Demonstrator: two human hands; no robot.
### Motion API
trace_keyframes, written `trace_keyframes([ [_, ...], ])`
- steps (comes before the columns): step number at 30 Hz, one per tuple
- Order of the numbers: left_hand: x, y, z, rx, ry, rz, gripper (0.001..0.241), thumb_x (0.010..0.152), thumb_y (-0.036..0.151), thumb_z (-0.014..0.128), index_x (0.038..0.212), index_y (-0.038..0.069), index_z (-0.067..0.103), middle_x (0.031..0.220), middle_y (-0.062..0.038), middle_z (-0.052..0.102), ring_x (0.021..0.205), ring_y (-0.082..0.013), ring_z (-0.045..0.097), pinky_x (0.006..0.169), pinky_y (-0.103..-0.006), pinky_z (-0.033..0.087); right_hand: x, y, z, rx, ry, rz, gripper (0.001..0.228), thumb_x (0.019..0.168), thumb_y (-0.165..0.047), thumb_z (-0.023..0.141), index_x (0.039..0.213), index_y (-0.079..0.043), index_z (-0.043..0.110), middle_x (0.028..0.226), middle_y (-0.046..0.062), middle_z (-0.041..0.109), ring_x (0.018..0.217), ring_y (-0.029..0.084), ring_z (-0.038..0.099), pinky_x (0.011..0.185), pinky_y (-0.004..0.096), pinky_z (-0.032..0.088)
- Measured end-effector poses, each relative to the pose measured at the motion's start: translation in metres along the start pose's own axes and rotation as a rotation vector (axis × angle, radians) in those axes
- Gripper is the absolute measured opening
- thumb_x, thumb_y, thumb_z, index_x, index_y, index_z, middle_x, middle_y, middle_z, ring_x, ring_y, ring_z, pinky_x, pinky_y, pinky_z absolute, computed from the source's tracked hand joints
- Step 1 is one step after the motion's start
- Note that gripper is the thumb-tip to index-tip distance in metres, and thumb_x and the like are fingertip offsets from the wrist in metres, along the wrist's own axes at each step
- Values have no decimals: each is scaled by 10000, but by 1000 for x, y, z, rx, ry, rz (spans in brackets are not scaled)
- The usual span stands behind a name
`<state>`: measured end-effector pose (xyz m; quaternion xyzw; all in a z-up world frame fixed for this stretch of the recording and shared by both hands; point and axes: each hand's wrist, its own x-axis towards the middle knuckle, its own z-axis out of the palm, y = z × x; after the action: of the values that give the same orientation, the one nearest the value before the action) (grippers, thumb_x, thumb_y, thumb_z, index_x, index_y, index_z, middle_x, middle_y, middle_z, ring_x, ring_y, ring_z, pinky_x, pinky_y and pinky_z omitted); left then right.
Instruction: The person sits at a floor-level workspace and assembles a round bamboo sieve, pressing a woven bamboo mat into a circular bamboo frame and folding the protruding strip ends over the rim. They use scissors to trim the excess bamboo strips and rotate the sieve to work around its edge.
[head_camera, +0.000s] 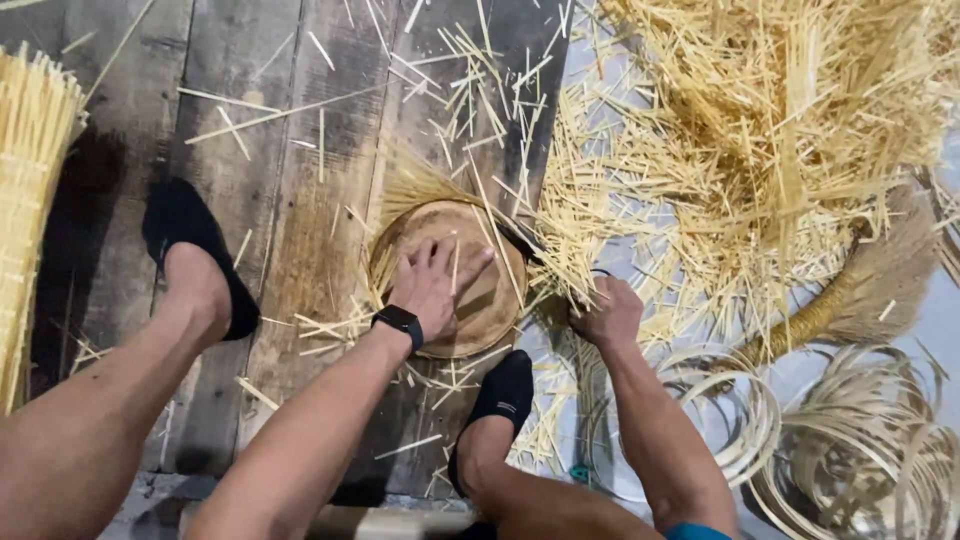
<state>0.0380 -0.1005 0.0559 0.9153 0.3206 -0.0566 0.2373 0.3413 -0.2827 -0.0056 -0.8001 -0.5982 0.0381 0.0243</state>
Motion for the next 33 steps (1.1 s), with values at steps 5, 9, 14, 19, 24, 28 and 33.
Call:
trace_keyframes([
  [5,0,4,-28,0,-124,-4,998,743,189,731,1590,424,258,1533,-223,323,1363,-456,333,1039,-694,292,47,-51,-27,-168,-100,16,519,543,-460,868,880,-95,719,822,126,663,761,312,653,665,445,544],
  [9,-1,4,-13,-35,-105,-73,985,722,300,798,1571,437,318,1545,-197,307,1407,-452,282,1048,-719,256,23,-15,-23,173,-66,-44,599,568,-458,846,1064,-138,744,863,121,680,766,347,652,660,481,528],
  [14,-3,36,-7,-252,13,-335,904,670,548,842,1468,385,450,1523,-199,298,1435,-475,211,998,-747,244,15,-21,-38,-22,13,-78,344,675,-373,794,958,-185,738,845,99,682,803,338,650,691,476,525],
  [19,1,32,-5,-230,29,-411,900,644,602,833,1448,369,504,1518,-191,331,1436,-471,219,988,-753,267,63,-65,-48,-126,301,-217,537,504,-442,752,976,-188,755,838,140,708,762,328,670,653,464,541],
  [24,2,11,-15,-162,-54,-175,974,529,627,892,1405,380,545,1434,-146,417,1398,-401,272,994,-783,258,32,-5,-21,98,-192,44,342,716,-399,748,985,-190,770,852,96,727,700,314,681,603,444,545],
  [28,-1,10,-18,-131,-97,-66,956,508,597,902,1386,406,573,1415,-93,452,1394,-357,314,1025,-752,275,24,-15,-25,-51,-82,31,291,695,-384,736,915,-196,765,853,71,738,765,326,692,652,443,551],
  [33,7,4,-9,-62,-95,-27,962,510,643,896,1382,388,577,1408,-120,433,1374,-387,281,973,-758,264,68,-65,-35,-64,-35,-59,258,823,-417,717,896,-169,728,850,74,722,820,295,690,789,434,572],
])
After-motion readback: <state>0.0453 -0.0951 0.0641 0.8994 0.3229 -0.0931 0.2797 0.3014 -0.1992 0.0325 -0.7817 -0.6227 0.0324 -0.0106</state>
